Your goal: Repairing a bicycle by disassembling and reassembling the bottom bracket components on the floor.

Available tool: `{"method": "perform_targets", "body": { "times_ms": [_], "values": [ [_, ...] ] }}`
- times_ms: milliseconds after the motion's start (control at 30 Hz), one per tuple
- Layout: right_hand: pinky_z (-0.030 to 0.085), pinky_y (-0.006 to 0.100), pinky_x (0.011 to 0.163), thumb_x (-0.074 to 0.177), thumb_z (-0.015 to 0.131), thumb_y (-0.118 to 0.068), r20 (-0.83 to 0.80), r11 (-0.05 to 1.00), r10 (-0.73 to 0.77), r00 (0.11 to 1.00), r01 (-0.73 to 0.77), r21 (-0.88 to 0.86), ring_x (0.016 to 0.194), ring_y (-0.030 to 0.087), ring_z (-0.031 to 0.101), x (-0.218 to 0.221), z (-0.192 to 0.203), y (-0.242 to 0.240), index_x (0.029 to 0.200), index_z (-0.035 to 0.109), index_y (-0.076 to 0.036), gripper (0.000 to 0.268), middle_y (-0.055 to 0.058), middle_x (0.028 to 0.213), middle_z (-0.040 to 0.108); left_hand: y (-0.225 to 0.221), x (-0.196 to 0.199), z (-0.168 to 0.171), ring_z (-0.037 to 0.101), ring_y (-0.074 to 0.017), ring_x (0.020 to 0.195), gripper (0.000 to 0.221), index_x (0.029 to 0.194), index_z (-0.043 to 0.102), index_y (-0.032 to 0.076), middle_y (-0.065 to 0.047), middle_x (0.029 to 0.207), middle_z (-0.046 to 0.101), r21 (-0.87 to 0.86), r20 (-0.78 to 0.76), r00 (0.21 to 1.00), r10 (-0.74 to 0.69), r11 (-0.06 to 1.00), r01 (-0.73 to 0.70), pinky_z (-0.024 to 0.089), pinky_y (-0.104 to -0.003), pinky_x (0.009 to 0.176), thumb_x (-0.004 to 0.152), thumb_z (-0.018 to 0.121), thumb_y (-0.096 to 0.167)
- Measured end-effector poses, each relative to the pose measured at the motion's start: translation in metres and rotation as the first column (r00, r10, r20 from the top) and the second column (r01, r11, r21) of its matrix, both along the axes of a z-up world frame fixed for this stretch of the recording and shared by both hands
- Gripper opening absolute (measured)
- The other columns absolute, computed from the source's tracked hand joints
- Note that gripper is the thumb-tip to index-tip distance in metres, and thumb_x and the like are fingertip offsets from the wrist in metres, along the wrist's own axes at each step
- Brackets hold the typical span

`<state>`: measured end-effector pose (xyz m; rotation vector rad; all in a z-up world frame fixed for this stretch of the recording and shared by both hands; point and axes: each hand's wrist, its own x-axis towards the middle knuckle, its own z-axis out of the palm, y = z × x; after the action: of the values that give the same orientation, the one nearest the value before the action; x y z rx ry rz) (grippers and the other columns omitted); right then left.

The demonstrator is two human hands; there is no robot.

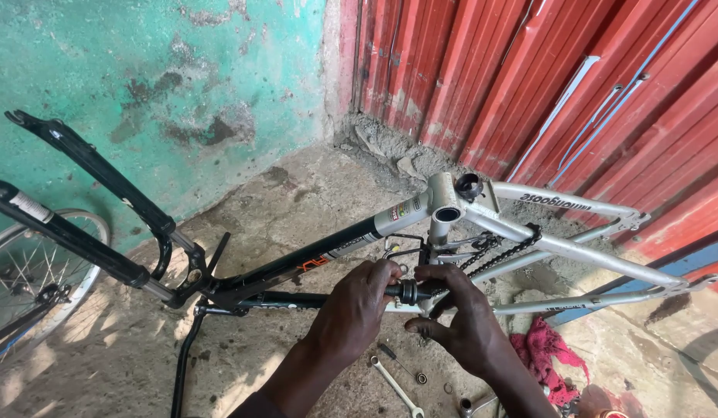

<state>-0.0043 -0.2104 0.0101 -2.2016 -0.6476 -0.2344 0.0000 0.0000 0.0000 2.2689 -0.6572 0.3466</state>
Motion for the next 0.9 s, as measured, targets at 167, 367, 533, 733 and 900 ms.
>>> {"method": "perform_targets", "body": {
  "times_ms": [167,367,533,733,900],
  "values": [
    [0.073,0.034,0.064,0.068,0.09,-0.021,-0.294,0.984,-0.094,0.951,0.044,-0.173,0.082,0.024,0.08,0.006,-0.012,0.001,0.114,0.072,-0.01,0.051,0.009,0.11,0.078,-0.002,0.001,-0.007,0.071,-0.0247,0.082,0.037,0.117,0.053,0.005,-0.016,0.1,0.069,0.006,0.05,0.999,-0.004,1.0,0.003,0.065,-0.036,0.066,0.085,0.066,-0.01],
    [0.069,0.033,0.067,0.071,0.086,-0.022,-0.204,0.995,-0.098,0.974,0.091,-0.047,0.084,0.02,0.08,-0.001,0.003,0.004,0.118,0.066,-0.008,0.053,0.008,0.106,0.081,-0.001,0.0,-0.003,0.069,-0.0235,0.077,0.037,0.12,0.052,0.005,-0.016,0.098,0.068,0.019,0.041,0.999,0.009,1.0,-0.01,0.062,-0.036,0.063,0.088,0.062,-0.009],
    [0.07,0.032,0.063,0.079,0.08,-0.016,-0.105,0.999,0.017,0.994,-0.014,0.032,0.08,0.018,0.081,0.001,-0.003,0.004,0.119,0.062,-0.011,0.045,0.007,0.103,0.082,-0.002,-0.002,-0.001,0.068,-0.0213,0.067,0.039,0.12,0.056,0.003,-0.014,0.086,0.069,0.038,0.114,0.993,-0.015,0.999,0.01,0.059,-0.033,0.051,0.085,0.068,-0.008],
    [0.069,0.035,0.079,0.085,0.071,0.003,-0.535,0.934,0.07,0.842,0.134,0.332,0.087,0.018,0.075,0.001,-0.001,0.002,0.13,0.065,-0.007,0.047,0.009,0.101,0.078,0.0,-0.008,0.009,0.07,-0.0193,0.068,0.038,0.113,0.063,0.002,-0.012,0.089,0.073,0.014,0.288,0.957,0.027,0.999,-0.033,0.058,-0.029,0.053,0.08,0.082,0.004],
    [0.066,0.04,0.078,0.087,0.066,0.005,-0.519,0.843,0.256,0.816,0.074,0.532,0.091,0.024,0.071,0.004,-0.006,0.0,0.133,0.061,0.002,0.047,0.015,0.102,0.07,0.001,-0.011,0.013,0.074,-0.023,0.079,0.036,0.116,0.058,0.002,-0.014,0.1,0.07,-0.161,0.203,0.979,-0.023,0.985,0.056,0.065,-0.031,0.065,0.085,0.077,0.004]
  ]
}}
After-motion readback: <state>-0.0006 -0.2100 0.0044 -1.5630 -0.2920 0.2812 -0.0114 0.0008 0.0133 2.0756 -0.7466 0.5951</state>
